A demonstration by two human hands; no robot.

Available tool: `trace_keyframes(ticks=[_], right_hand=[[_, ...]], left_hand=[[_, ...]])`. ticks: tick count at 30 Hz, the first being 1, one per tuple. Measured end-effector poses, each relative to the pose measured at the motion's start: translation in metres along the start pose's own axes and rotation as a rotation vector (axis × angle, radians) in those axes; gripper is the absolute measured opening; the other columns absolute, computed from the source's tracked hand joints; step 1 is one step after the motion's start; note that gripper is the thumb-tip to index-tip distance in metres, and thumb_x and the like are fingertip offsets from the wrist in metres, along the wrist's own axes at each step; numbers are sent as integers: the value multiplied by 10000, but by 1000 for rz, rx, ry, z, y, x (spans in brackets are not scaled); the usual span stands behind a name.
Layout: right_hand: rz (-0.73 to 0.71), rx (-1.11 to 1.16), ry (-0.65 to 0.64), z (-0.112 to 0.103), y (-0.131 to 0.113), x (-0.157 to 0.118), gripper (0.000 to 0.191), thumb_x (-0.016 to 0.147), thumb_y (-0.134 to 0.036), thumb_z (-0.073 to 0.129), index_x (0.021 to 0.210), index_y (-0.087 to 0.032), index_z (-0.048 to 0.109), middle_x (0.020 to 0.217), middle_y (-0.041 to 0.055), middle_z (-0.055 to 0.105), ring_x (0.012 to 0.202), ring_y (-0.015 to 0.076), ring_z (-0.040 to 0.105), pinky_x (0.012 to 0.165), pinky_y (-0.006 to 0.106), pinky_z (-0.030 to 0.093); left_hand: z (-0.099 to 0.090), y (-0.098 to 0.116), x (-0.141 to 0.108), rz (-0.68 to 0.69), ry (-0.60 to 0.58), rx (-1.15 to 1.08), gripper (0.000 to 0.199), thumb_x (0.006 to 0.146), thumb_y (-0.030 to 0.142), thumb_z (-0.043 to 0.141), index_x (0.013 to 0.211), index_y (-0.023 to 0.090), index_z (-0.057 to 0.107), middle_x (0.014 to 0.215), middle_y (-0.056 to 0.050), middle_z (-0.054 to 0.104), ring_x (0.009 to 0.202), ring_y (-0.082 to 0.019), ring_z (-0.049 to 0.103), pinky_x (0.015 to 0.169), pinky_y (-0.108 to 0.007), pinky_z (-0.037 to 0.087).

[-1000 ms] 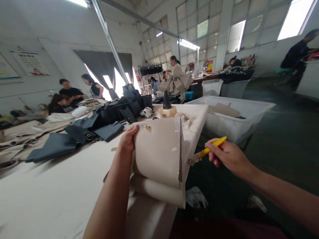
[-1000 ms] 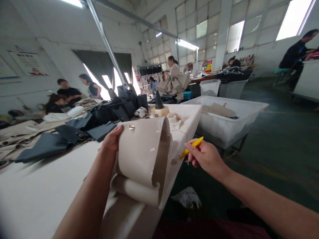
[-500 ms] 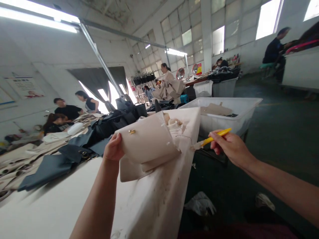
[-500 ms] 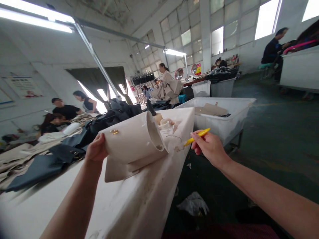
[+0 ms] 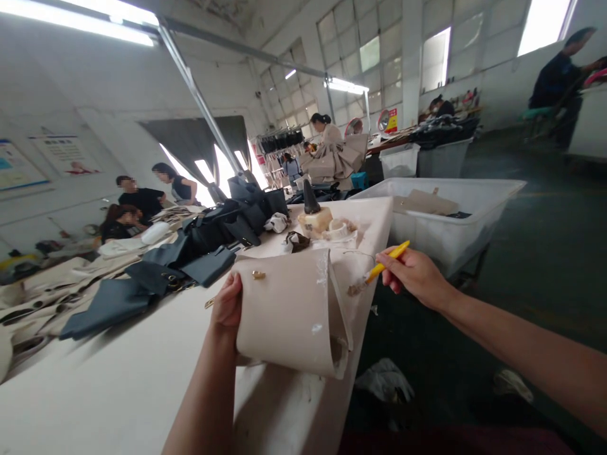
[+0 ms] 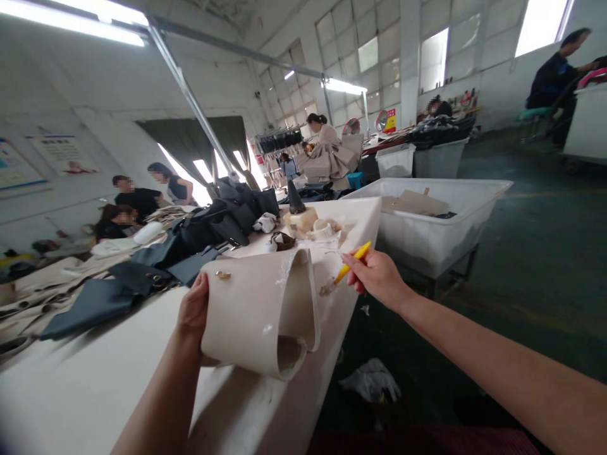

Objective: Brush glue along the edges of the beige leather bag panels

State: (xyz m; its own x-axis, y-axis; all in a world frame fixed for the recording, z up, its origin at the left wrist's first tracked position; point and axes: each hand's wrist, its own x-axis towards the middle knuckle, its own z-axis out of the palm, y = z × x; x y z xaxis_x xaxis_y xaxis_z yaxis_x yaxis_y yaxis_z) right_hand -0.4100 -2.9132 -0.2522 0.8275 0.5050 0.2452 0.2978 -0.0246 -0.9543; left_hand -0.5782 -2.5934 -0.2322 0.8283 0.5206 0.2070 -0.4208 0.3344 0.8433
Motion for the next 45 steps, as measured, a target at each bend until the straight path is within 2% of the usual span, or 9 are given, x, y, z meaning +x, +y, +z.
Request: trace_keyframes(ticks=[7, 15, 19, 28, 35, 39, 41, 43, 45], right_hand=[[91, -148, -209, 27, -10, -2, 299, 839, -414, 491, 751, -128, 505, 507, 1, 555, 350, 67, 453, 337, 144, 354], [-17, -229, -91, 55, 3, 45, 258, 872, -386, 485, 796, -139, 490, 542, 0, 581, 393, 88, 515, 365, 155, 402], [-21, -217, -57, 55, 6, 50, 277, 873, -400, 475, 787, -137, 497, 540, 3, 574, 400, 94, 518, 367, 162, 404], [12, -271, -239, 33, -4, -8, 392, 847, -487, 469, 666, -141, 504, 511, 10, 568, 360, 76, 477, 354, 155, 374], [-44, -187, -84, 45, 5, 33, 338, 844, -469, 490, 782, -139, 528, 546, 1, 579, 412, 86, 522, 392, 156, 414], [27, -214, -154, 45, 0, 35, 356, 815, -480, 532, 719, -139, 498, 505, -4, 560, 371, 79, 489, 353, 151, 376], [50, -233, -217, 41, -4, 26, 381, 811, -487, 528, 659, -140, 483, 479, 0, 548, 353, 74, 474, 343, 149, 363], [50, -227, -258, 36, -8, 15, 395, 812, -494, 514, 642, -140, 478, 481, 8, 553, 351, 73, 472, 340, 148, 358], [70, -205, -270, 31, -10, 6, 380, 818, -491, 499, 673, -140, 484, 494, 10, 560, 349, 71, 467, 333, 146, 350]], left_hand=[[4, -6, -1, -24, -19, -25, 225, 614, 187, 746, 778, 172, 593, 675, 10, 669, 538, -142, 620, 516, -245, 540], [2, -12, 0, -3, -32, -13, 128, 711, 184, 674, 821, 167, 609, 712, -10, 680, 559, -150, 626, 551, -273, 549], [-1, -14, -1, 1, -34, -17, 138, 721, 186, 668, 847, 179, 610, 736, -7, 684, 580, -148, 632, 567, -273, 551], [-3, -9, 6, -54, 19, -12, 284, 603, 218, 762, 803, 162, 569, 698, -14, 672, 541, -147, 614, 527, -263, 542], [1, -2, 6, -62, -33, 25, 235, 640, 206, 734, 814, 170, 580, 690, 3, 669, 552, -143, 620, 541, -258, 544], [0, 12, 14, -142, -72, 98, 189, 627, 164, 721, 776, 142, 607, 653, -19, 668, 505, -149, 617, 486, -230, 523], [3, 23, 22, -246, -63, 138, 179, 644, 169, 695, 804, 128, 628, 681, -57, 684, 526, -187, 635, 497, -266, 534], [8, 33, 32, -370, -20, 151, 231, 713, 303, 646, 840, 110, 644, 696, -104, 689, 549, -235, 647, 522, -332, 547], [15, 39, 43, -471, 24, 153, 457, 762, 515, 537, 845, 81, 657, 678, -147, 681, 548, -273, 646, 533, -395, 547]])
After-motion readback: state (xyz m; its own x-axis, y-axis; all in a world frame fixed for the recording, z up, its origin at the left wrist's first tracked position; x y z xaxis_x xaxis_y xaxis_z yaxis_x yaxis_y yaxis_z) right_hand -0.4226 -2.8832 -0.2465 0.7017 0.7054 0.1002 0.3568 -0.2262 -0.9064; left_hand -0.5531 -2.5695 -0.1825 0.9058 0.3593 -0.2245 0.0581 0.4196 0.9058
